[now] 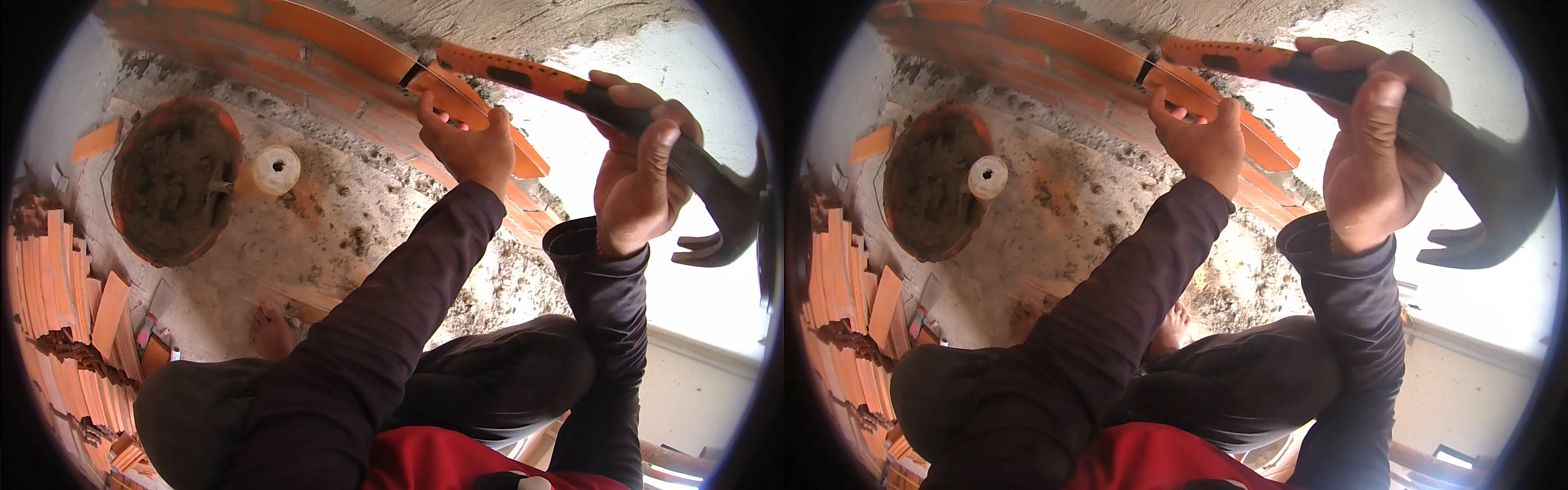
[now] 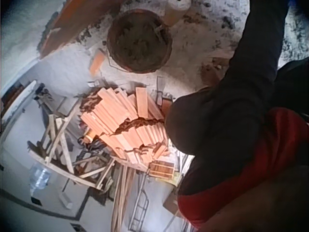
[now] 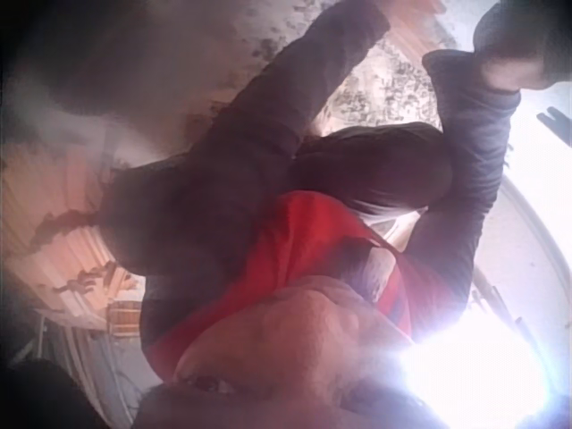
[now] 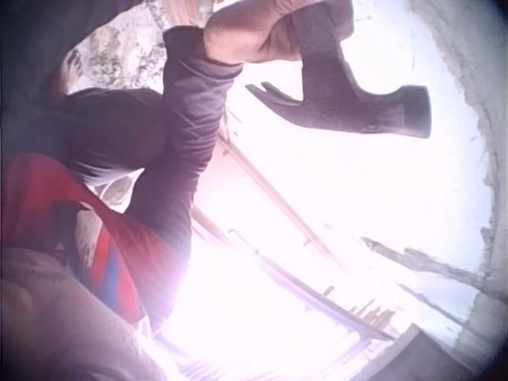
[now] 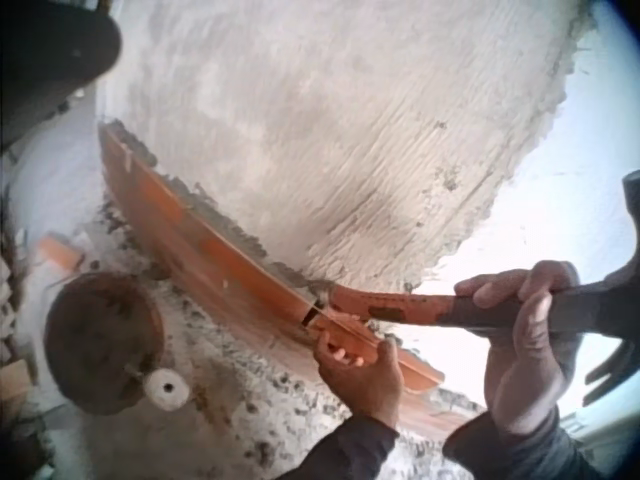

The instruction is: The person applies mortar to the edge of a wall using a trowel, applies mortar to individual decorative tiles, and positions them against the wall, using a hammer to tap them into place.

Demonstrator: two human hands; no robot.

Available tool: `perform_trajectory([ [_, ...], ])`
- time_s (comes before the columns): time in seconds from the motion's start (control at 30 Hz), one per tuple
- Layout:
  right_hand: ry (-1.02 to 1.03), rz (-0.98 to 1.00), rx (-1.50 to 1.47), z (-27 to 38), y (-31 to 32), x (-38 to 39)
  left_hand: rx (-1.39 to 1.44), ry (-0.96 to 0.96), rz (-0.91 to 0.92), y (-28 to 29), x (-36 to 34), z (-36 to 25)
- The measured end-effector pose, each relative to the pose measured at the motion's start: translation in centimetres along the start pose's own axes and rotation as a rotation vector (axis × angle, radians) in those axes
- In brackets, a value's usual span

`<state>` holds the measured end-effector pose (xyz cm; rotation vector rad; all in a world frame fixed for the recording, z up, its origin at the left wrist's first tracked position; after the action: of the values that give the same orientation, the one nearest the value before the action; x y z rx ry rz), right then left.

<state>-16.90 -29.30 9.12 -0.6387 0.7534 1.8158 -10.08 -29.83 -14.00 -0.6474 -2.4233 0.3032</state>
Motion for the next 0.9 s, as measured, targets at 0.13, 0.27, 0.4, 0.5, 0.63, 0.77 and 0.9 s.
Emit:
perform_trajectory([
  [0.13, -0.059, 0.033, 0.004, -1.0, -0.5, 0.1, 0.018, -0.016, -0.002, -0.1, -0.3, 0.2],
  [0.27, 0.010, 0.007, -0.013, -0.4, -0.1, -0.2, 0.028, 0.015, 0.017, -0.4, 0.0, 0.1],
  [0.4, -0.046, 0.012, 0.024, -1.0, -0.6, -0.2, 0.012, -0.022, 0.001, -0.2, -0.4, 0.2],
  [0.5, 0.028, -0.010, 0.017, -0.4, 0.0, -0.3, 0.005, -0.020, -0.001, -0.1, -0.3, 0.1],
  [0.63, -0.057, -0.005, 0.038, -0.9, -0.4, -0.1, -0.001, 0.002, 0.013, -0.2, -0.2, 0.0],
  [0.77, 0.023, -0.019, 0.027, -0.1, 0.2, -0.4, 0.003, -0.018, 0.006, -0.3, -0.3, 0.0],
  [0.9, -0.059, -0.013, 0.053, -0.7, -0.1, -0.3, -0.016, -0.004, 0.020, -0.2, -0.4, 0.3],
])
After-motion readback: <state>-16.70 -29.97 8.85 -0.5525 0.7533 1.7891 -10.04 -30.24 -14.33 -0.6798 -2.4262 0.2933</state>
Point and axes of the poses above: each hand's wrist, its own x-axis away from the middle knuckle, its own y-axis out of the back of the hand, z = x × y, the point moved 8 cm from there along -x, towards the middle knuckle, and after that the axes turned 6 degrees about -z, right-handed, at the moved point
